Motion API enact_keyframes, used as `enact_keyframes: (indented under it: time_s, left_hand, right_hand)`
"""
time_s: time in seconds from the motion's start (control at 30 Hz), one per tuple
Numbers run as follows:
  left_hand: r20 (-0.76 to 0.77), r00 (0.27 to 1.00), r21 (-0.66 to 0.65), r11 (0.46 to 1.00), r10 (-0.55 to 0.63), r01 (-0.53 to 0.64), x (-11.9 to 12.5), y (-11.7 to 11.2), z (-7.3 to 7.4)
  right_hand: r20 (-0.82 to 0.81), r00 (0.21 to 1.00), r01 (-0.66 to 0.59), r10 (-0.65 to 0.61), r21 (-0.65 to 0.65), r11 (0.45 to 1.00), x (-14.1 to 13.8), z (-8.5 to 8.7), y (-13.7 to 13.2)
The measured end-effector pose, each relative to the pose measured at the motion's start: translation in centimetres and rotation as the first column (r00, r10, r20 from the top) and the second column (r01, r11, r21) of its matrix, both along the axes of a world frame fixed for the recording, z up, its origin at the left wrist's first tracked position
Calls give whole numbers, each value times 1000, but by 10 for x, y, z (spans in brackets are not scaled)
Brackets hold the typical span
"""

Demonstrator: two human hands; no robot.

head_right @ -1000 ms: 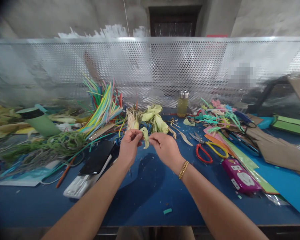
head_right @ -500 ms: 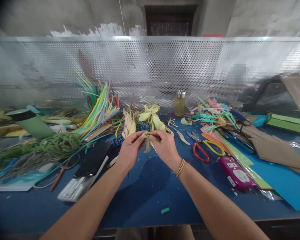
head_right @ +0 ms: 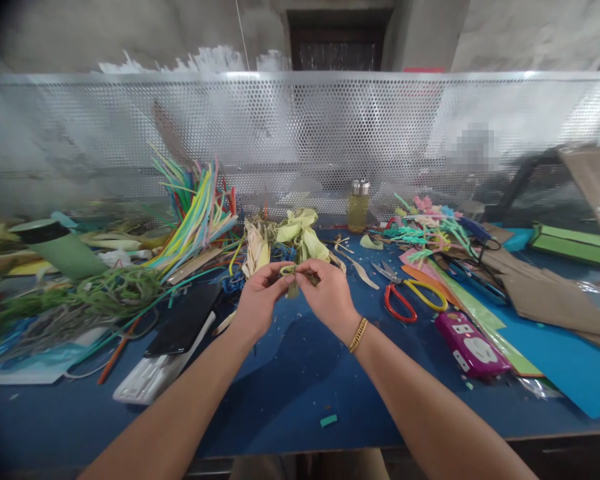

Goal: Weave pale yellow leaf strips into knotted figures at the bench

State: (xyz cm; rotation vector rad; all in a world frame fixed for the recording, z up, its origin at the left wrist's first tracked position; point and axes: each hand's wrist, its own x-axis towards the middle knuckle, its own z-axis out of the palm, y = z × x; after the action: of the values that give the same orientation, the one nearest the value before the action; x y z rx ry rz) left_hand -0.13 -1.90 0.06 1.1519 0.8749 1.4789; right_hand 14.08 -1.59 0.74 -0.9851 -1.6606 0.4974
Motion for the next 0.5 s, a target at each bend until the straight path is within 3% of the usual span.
enact_keyframes:
  time_s: [0.23, 0.5]
  left_hand:
    - [194, 978, -127, 987, -73, 99, 1, 0, 3]
    - [180, 982, -133, 988, -57, 82, 6, -1, 2]
  right_hand:
    - [126, 990, 53, -67, 114, 992, 4, 9, -4]
    - [234, 957, 123, -169, 199, 972, 4, 8, -5]
